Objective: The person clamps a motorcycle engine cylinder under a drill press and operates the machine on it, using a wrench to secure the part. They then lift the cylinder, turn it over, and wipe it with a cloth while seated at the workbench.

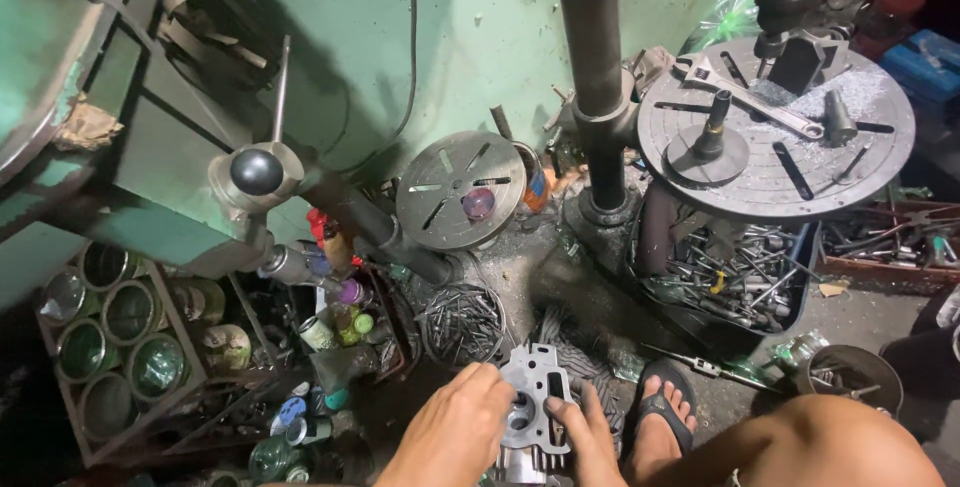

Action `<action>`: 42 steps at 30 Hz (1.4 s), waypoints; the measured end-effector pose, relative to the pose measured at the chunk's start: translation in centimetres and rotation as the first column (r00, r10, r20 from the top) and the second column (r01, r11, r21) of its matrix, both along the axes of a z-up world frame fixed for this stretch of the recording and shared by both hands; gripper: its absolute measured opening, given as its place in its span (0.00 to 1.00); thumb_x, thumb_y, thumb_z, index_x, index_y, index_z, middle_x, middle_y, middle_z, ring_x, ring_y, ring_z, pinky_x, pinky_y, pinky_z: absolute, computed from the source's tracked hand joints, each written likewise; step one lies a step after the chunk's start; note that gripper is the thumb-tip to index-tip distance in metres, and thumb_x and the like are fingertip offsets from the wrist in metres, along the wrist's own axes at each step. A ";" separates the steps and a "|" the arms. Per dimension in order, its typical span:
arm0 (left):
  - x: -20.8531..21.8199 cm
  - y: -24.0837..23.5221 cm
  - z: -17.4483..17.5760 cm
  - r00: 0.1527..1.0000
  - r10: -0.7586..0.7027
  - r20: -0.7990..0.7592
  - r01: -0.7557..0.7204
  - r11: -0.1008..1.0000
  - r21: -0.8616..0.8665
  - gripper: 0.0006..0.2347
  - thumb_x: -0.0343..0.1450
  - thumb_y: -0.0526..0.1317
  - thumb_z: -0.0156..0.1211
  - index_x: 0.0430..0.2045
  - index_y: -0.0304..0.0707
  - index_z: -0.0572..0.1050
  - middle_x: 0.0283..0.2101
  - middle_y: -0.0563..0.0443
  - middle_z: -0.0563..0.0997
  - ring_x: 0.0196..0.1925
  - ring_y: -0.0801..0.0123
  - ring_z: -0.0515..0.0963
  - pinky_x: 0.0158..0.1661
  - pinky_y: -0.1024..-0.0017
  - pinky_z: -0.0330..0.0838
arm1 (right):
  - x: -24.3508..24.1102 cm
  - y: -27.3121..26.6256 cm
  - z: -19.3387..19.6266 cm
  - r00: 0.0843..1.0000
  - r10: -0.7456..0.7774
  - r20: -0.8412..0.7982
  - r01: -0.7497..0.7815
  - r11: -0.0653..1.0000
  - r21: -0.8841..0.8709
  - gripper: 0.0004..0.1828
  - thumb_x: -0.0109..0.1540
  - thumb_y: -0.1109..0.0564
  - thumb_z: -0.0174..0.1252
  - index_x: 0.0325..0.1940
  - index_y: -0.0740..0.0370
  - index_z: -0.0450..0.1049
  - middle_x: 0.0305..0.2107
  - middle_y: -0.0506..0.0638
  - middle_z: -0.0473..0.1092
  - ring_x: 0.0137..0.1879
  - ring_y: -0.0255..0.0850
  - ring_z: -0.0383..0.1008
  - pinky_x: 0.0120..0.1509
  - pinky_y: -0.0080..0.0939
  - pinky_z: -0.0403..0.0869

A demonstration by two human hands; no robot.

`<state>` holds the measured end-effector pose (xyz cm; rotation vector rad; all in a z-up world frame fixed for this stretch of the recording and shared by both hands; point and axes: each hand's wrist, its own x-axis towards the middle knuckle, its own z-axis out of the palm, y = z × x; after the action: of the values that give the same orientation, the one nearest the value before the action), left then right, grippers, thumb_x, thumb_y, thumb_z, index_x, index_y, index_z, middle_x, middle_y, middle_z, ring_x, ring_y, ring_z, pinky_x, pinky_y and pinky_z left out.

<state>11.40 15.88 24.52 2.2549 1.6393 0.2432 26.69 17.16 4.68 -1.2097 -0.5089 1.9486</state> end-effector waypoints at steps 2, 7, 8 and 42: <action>0.3 -0.1 -1.2 0.996 -0.006 -0.086 0.006 1.000 0.007 0.03 0.63 0.29 0.59 0.28 0.29 0.75 0.37 0.41 0.74 0.46 0.50 0.77 0.44 0.57 0.73 | 0.1 -0.1 0.4 0.997 0.020 0.072 -0.024 0.998 0.056 0.33 0.54 0.48 0.59 0.62 0.64 0.68 0.46 0.57 0.77 0.50 0.45 0.77 0.53 0.42 0.74; 1.2 -0.4 -3.1 0.965 -0.160 -0.206 0.157 0.987 -0.031 0.04 0.66 0.30 0.55 0.30 0.26 0.73 0.38 0.38 0.73 0.47 0.50 0.77 0.42 0.60 0.74 | 0.1 -0.3 -0.6 0.978 0.082 0.190 -0.082 0.997 -0.008 0.33 0.54 0.46 0.61 0.62 0.56 0.68 0.42 0.60 0.77 0.45 0.47 0.76 0.47 0.48 0.75; 1.2 -0.3 -2.9 0.965 -0.160 -0.206 0.157 0.987 -0.032 0.04 0.66 0.30 0.55 0.30 0.26 0.73 0.38 0.38 0.73 0.47 0.50 0.77 0.42 0.60 0.74 | 0.0 -0.3 -0.5 0.978 0.082 0.190 -0.082 0.997 -0.009 0.33 0.54 0.46 0.61 0.62 0.56 0.68 0.42 0.60 0.77 0.45 0.47 0.76 0.47 0.48 0.75; -6.2 6.4 -14.3 0.383 0.560 0.735 -0.662 0.721 -0.204 0.13 0.70 0.38 0.62 0.48 0.35 0.77 0.44 0.47 0.82 0.47 0.66 0.78 0.48 0.66 0.73 | 3.4 3.6 6.6 0.990 -0.091 0.113 0.014 0.834 0.551 0.39 0.53 0.47 0.60 0.66 0.61 0.63 0.55 0.58 0.71 0.62 0.46 0.70 0.67 0.44 0.66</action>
<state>5.17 22.32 10.23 1.1163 1.8436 1.3248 30.12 20.73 11.27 -0.9624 -1.0180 1.5188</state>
